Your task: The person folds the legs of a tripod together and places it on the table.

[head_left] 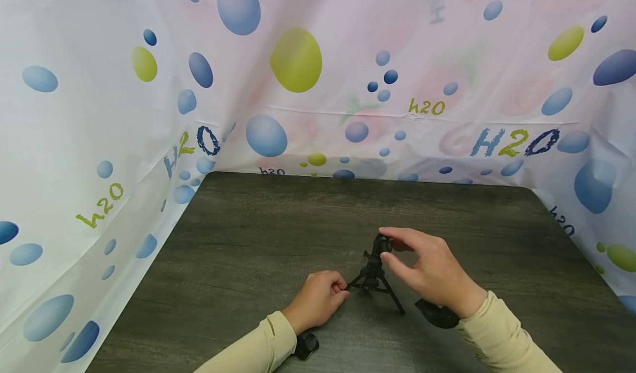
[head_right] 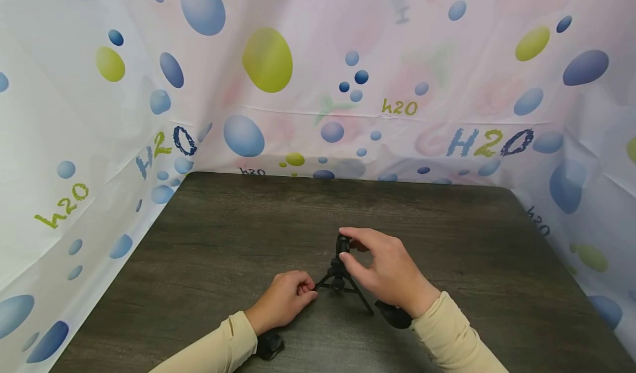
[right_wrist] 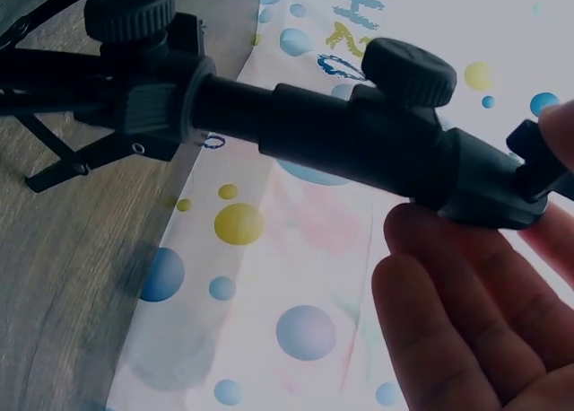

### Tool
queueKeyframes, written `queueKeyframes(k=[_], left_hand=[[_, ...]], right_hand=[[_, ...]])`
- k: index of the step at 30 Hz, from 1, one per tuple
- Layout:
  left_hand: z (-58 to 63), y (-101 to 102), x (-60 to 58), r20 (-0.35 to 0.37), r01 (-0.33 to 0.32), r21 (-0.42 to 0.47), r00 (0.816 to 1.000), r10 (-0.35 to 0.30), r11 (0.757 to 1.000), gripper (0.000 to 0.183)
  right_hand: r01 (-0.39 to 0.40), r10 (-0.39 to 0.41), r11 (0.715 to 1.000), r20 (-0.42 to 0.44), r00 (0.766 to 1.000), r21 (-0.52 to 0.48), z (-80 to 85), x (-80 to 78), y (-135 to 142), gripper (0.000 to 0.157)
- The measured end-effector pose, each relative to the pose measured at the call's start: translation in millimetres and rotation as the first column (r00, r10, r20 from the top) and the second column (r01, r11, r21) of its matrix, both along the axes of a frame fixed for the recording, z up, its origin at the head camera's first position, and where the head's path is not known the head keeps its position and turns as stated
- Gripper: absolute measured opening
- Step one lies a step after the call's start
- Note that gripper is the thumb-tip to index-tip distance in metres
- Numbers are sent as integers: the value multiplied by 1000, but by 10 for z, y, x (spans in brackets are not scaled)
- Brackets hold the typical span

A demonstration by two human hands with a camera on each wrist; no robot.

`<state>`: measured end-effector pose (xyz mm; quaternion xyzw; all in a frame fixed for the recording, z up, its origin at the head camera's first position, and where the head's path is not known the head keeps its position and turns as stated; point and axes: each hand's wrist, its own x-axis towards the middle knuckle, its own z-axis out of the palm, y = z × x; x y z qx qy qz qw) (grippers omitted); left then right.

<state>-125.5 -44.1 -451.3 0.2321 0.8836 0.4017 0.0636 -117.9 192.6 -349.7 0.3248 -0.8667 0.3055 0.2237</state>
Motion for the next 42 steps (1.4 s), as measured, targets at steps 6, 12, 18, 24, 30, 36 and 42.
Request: queueKeyframes(k=[6, 12, 18, 24, 30, 36, 42], left_hand=[[-15, 8, 1, -21, -7, 3, 1000, 7, 1000, 11], [-20, 11, 17, -38, -10, 20, 999, 11, 1000, 10], [-31, 22, 25, -49, -16, 23, 999, 17, 1000, 11], [-34, 29, 33, -60, -21, 33, 998, 22, 999, 13], [-49, 30, 28, -83, -12, 59, 996, 17, 998, 14], [-58, 30, 29, -103, -10, 73, 995, 17, 997, 13], [-61, 39, 29, -105, -11, 76, 994, 19, 997, 13]], right_hand=[[26, -25, 999, 28, 999, -19, 12, 12, -38, 42], [42, -40, 999, 56, 998, -33, 9, 17, -57, 40], [42, -40, 998, 47, 998, -45, -9, 12, -52, 40], [40, -37, 998, 47, 998, -50, -16, 3, -48, 39], [33, -30, 997, 41, 999, -73, -37, -2, -43, 39], [27, -24, 996, 34, 999, -81, -36, -7, -55, 39], [25, -21, 996, 48, 999, -83, -28, -8, -63, 39]])
